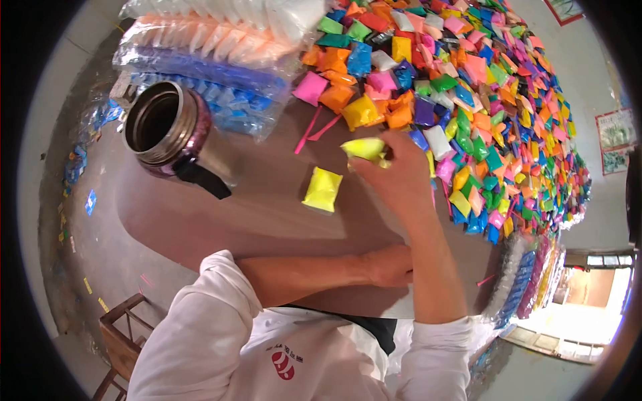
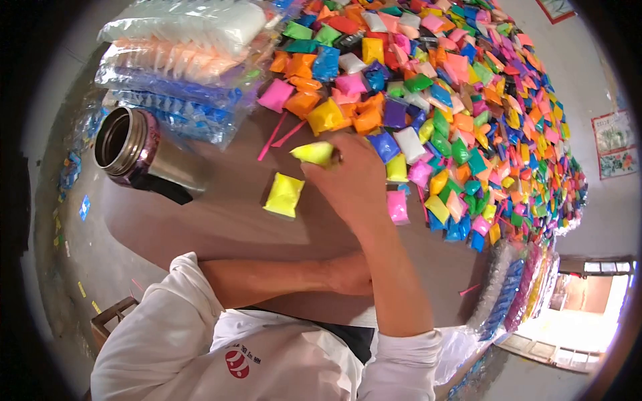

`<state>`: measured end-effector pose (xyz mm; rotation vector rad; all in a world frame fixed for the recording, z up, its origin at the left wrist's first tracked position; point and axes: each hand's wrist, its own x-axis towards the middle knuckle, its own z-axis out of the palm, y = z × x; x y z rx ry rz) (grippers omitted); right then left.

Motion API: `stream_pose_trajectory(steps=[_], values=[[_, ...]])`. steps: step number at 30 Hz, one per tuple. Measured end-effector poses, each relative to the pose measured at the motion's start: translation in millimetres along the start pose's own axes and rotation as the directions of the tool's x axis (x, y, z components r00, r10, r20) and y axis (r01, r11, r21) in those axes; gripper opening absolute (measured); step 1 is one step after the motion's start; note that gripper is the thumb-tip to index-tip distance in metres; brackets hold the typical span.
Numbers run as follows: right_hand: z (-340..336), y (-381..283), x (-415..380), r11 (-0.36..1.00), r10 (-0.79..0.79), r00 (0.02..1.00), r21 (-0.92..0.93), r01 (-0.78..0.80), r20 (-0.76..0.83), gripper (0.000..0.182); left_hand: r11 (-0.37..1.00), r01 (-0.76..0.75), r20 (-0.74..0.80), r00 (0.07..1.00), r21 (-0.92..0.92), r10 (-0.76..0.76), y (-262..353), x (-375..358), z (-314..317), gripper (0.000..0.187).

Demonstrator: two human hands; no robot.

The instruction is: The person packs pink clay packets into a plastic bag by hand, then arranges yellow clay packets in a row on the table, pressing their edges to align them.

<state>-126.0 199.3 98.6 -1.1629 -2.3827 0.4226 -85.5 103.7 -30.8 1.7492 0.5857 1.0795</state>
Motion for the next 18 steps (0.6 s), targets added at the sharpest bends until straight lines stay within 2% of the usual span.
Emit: stream_pose_trajectory(steps=[1,2,3,4,5,6,7,10,12,14,15,18], values=[[-21,-5,-10,0.971,0.223,0.97,0.067,-0.23,0.101,0.035,0.999,0.033,0.035,0.999,0.014,-0.033,2,-1,-3,0.027],[-36,-3,-21,0.884,0.426,0.88,0.111,-0.454,0.209,0.04,0.997,0.066,0.07,0.995,0.029,-0.067,4,-1,-5,0.024],[-42,8,-32,0.818,0.488,0.84,0.212,-0.534,0.236,0.042,0.996,0.077,0.086,0.993,0.052,-0.081,4,-1,-6,0.021],[-41,23,-45,0.778,0.477,0.844,0.329,-0.536,0.246,0.042,0.992,0.092,0.1,0.99,0.081,-0.1,11,0,-12,0.018],[-36,40,-60,0.722,0.464,0.848,0.445,-0.529,0.256,0.042,0.979,0.167,0.112,0.977,0.119,-0.18,22,0,-17,0.014],[-32,53,-74,0.654,0.448,0.854,0.555,-0.514,0.264,0.042,0.983,0.145,0.095,0.983,0.116,-0.156,20,-2,-14,0.013],[-29,61,-85,0.553,0.41,0.843,0.64,-0.533,0.349,0.04,0.986,0.123,0.077,0.988,0.115,-0.133,16,-3,-10,0.012],[-25,65,-99,0.521,0.438,0.761,0.554,-0.649,0.478,0.038,0.992,0.082,0.037,0.996,0.092,-0.086,21,-6,-11,0.009],[-26,56,-96,0.621,0.428,0.764,0.456,-0.637,0.484,0.036,0.995,0.025,-0.004,1.0,0.095,-0.025,20,-8,-10,0.009],[-28,47,-84,0.731,0.415,0.768,0.324,-0.601,0.489,0.037,0.997,0.083,-0.011,0.996,-0.003,-0.083,24,-7,-13,0.01],[-25,46,-81,0.714,0.397,0.749,0.334,-0.615,0.53,0.039,0.992,0.111,-0.014,0.994,-0.053,-0.112,27,-6,-15,0.01],[-16,46,-71,0.687,0.333,0.693,0.338,-0.643,0.639,0.046,0.973,0.228,0.108,0.967,0.041,-0.232,32,-3,-22,0.013]])
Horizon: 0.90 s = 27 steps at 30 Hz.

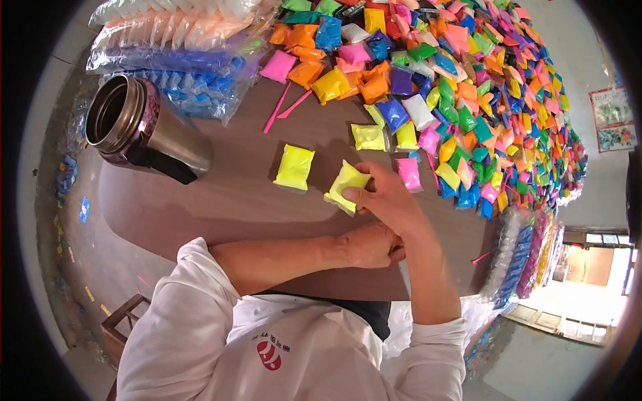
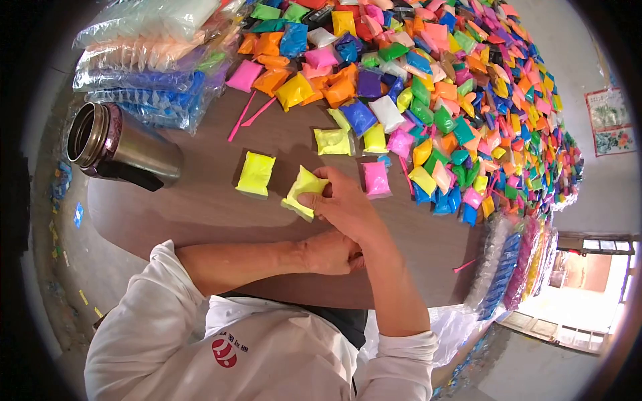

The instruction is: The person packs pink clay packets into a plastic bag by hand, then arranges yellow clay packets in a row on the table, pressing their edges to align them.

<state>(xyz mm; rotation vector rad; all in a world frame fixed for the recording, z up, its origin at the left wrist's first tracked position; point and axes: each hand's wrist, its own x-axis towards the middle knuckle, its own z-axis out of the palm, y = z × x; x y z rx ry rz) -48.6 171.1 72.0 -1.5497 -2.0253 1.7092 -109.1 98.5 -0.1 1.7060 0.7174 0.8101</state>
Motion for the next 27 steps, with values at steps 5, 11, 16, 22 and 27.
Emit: stream_pose_trajectory(steps=[5,11,16,22,27], values=[[14,8,29,0.971,-0.071,0.994,-0.221,0.087,0.079,0.054,0.983,-0.142,0.034,0.99,0.12,0.139,-16,0,10,0.02],[33,-18,16,0.919,-0.16,0.972,-0.385,0.082,-0.174,0.047,0.948,-0.283,-0.102,0.949,0.147,0.299,-28,-10,20,0.021],[44,-5,6,0.853,-0.393,0.886,-0.458,0.251,-0.245,0.045,0.973,-0.213,-0.075,0.975,-0.082,0.208,-41,-6,29,0.02],[51,5,16,0.801,-0.473,0.855,-0.51,0.314,-0.216,0.043,0.926,-0.154,-0.047,0.988,-0.345,0.147,-44,0,35,0.022],[54,2,14,0.772,-0.48,0.843,-0.575,0.272,-0.245,0.039,0.922,-0.209,-0.029,0.977,-0.326,0.211,-57,3,42,0.022]])
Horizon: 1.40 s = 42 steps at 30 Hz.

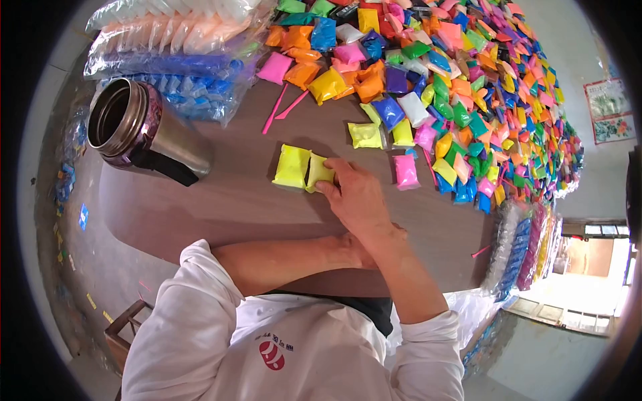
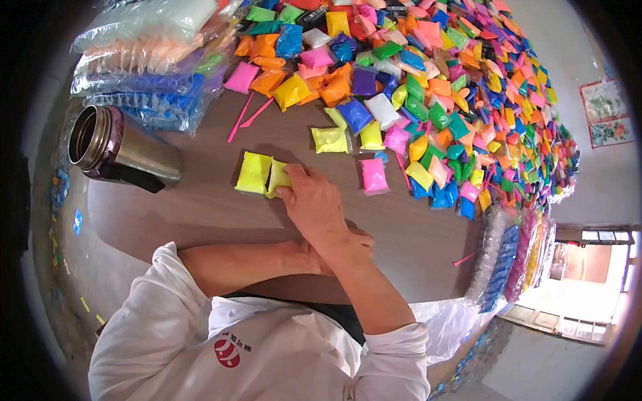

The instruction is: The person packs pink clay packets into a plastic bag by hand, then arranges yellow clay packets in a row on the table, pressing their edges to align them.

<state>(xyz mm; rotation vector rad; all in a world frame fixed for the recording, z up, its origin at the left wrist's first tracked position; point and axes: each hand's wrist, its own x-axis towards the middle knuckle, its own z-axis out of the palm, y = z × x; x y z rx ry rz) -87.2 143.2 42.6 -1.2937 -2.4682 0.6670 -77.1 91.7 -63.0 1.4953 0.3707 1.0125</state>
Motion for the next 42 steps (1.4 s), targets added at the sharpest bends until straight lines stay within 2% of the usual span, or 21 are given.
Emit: stream_pose_trajectory(steps=[2,4,5,6,8,9,11,12,14,17,20,23,24,26,29,30,33,35,38,41,42], values=[[3,3,-1,0.997,0.011,1.0,0.078,-0.009,-0.025,0.036,0.998,-0.019,0.008,1.0,-0.052,0.019,-4,0,0,0.022],[-3,0,-1,0.99,0.054,0.998,0.127,-0.056,0.021,0.032,0.984,-0.102,-0.017,0.994,0.145,0.106,7,0,-5,0.021],[-7,1,-1,0.985,0.078,0.996,0.151,-0.083,0.044,0.03,0.935,-0.163,-0.037,0.982,0.315,0.184,13,-1,-6,0.02],[-9,7,-1,0.991,0.044,0.996,0.128,-0.035,-0.072,0.028,0.853,-0.212,-0.044,0.963,0.477,0.264,22,-1,-7,0.02],[-14,23,4,0.996,-0.036,0.956,0.067,0.057,-0.291,0.025,0.862,-0.202,-0.001,0.974,0.465,0.228,49,5,-16,0.018],[-23,25,9,1.0,-0.023,0.956,0.008,0.026,-0.293,0.024,0.866,-0.195,0.02,0.978,0.46,0.209,56,6,-19,0.018],[-45,27,24,0.993,0.006,0.953,-0.11,-0.041,-0.303,0.022,0.868,-0.056,0.007,0.998,0.493,0.06,54,7,-15,0.017],[-48,33,31,0.993,-0.061,0.96,-0.11,0.032,-0.275,0.022,0.861,0.01,0.001,1.0,0.509,-0.012,53,8,-14,0.019],[-47,47,45,0.979,-0.196,0.957,-0.103,0.177,-0.214,0.022,0.855,-0.002,0.007,1.0,0.519,-0.002,49,9,-13,0.017],[-41,57,57,0.968,-0.218,0.975,-0.137,0.209,-0.051,0.025,0.846,-0.038,0.014,0.999,0.532,0.036,45,8,-13,0.018],[-52,34,59,0.948,0.017,0.997,-0.317,0.009,0.078,0.031,0.849,-0.004,0.001,1.0,0.528,0.004,46,7,-14,0.018],[-56,41,54,0.954,0.018,0.997,-0.298,0.006,0.076,0.038,0.875,0.005,-0.047,0.999,0.485,0.02,39,8,-11,0.018],[-60,42,49,0.975,0.035,0.999,-0.218,-0.036,-0.007,0.035,0.887,-0.004,-0.067,0.997,0.461,0.039,44,10,-10,0.019],[-69,44,32,0.994,0.091,0.982,-0.053,-0.101,-0.167,0.031,0.897,0.085,-0.102,0.994,0.435,-0.045,52,11,-14,0.024],[-109,45,-13,0.92,0.375,0.902,0.202,-0.335,-0.215,0.033,0.906,0.176,-0.142,0.981,0.385,-0.131,61,16,-21,0.033],[-112,69,-33,0.885,0.434,0.869,0.29,-0.363,-0.236,0.031,0.908,0.201,-0.151,0.976,0.369,-0.155,61,17,-23,0.036],[-118,94,-89,0.72,0.504,0.849,0.62,-0.313,-0.157,0.031,0.943,0.282,-0.147,0.955,0.179,-0.257,75,19,-27,0.047],[-111,86,-117,0.654,0.53,0.844,0.675,-0.34,-0.088,0.028,0.911,0.391,-0.154,0.916,0.132,-0.371,77,20,-25,0.051],[-87,82,-136,0.573,0.534,0.844,0.759,-0.309,-0.059,0.026,0.96,0.279,-0.142,0.95,-0.008,-0.278,74,20,-18,0.052],[-65,82,-139,0.485,0.559,0.822,0.846,-0.222,-0.105,0.024,0.966,0.204,-0.144,0.973,0.161,-0.182,65,21,-23,0.052],[-63,78,-136,0.454,0.573,0.809,0.873,-0.178,-0.133,0.024,0.949,0.262,-0.127,0.962,0.176,-0.242,66,21,-26,0.052]])
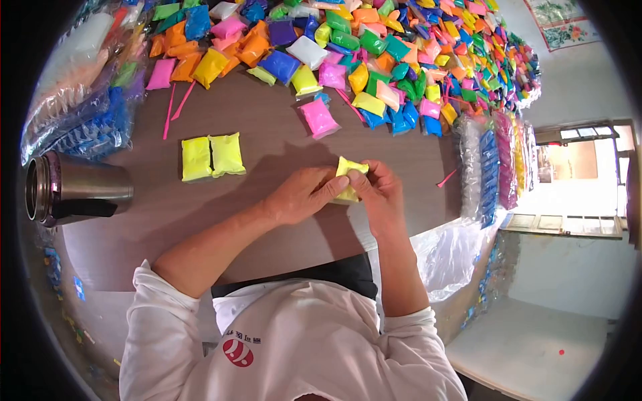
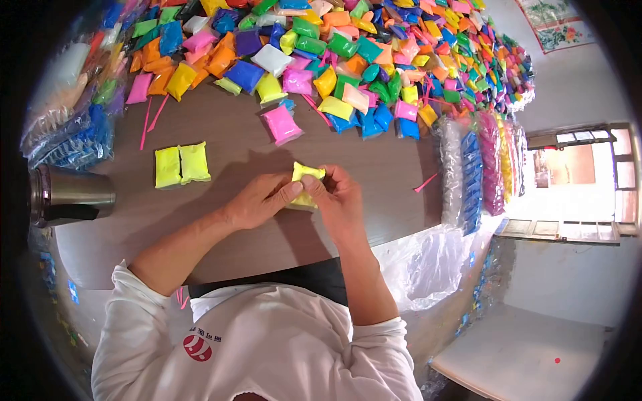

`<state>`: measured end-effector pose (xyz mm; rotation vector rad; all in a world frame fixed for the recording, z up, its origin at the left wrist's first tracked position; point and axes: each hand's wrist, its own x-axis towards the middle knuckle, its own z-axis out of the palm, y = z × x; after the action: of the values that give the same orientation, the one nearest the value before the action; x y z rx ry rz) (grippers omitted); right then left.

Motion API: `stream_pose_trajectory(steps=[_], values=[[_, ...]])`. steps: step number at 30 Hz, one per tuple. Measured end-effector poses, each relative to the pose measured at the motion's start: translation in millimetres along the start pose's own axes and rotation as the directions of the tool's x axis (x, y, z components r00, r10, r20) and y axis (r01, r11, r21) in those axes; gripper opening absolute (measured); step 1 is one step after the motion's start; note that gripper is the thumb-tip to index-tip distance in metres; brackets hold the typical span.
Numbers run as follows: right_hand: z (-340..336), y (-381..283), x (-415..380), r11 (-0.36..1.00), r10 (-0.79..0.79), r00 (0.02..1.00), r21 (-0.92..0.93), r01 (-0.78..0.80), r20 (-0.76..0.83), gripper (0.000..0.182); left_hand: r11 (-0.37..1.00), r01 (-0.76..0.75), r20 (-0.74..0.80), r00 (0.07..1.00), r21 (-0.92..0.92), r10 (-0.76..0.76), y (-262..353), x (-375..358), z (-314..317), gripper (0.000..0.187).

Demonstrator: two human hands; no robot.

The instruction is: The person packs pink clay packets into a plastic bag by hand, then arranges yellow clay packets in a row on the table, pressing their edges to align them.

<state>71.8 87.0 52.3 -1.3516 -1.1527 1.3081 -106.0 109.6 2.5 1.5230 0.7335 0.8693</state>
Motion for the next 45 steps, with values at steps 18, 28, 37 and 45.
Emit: stream_pose_trajectory(steps=[18,28,37,45], values=[[8,3,-5,0.987,0.048,0.998,0.154,-0.051,0.027,0.025,0.98,0.155,0.096,0.985,-0.123,-0.144,3,1,-9,0.045],[-2,19,-8,0.983,0.05,0.999,0.178,-0.048,-0.005,0.024,0.992,0.113,0.022,0.993,-0.048,-0.112,-3,1,-1,0.049],[1,18,-9,0.99,-0.077,0.997,0.117,0.073,0.028,0.024,0.979,0.121,0.056,0.992,-0.162,-0.114,-1,1,-3,0.038],[1,18,-4,0.992,-0.024,1.0,0.126,0.023,0.005,0.025,0.964,0.117,0.066,0.992,-0.24,-0.104,-6,2,3,0.038]])
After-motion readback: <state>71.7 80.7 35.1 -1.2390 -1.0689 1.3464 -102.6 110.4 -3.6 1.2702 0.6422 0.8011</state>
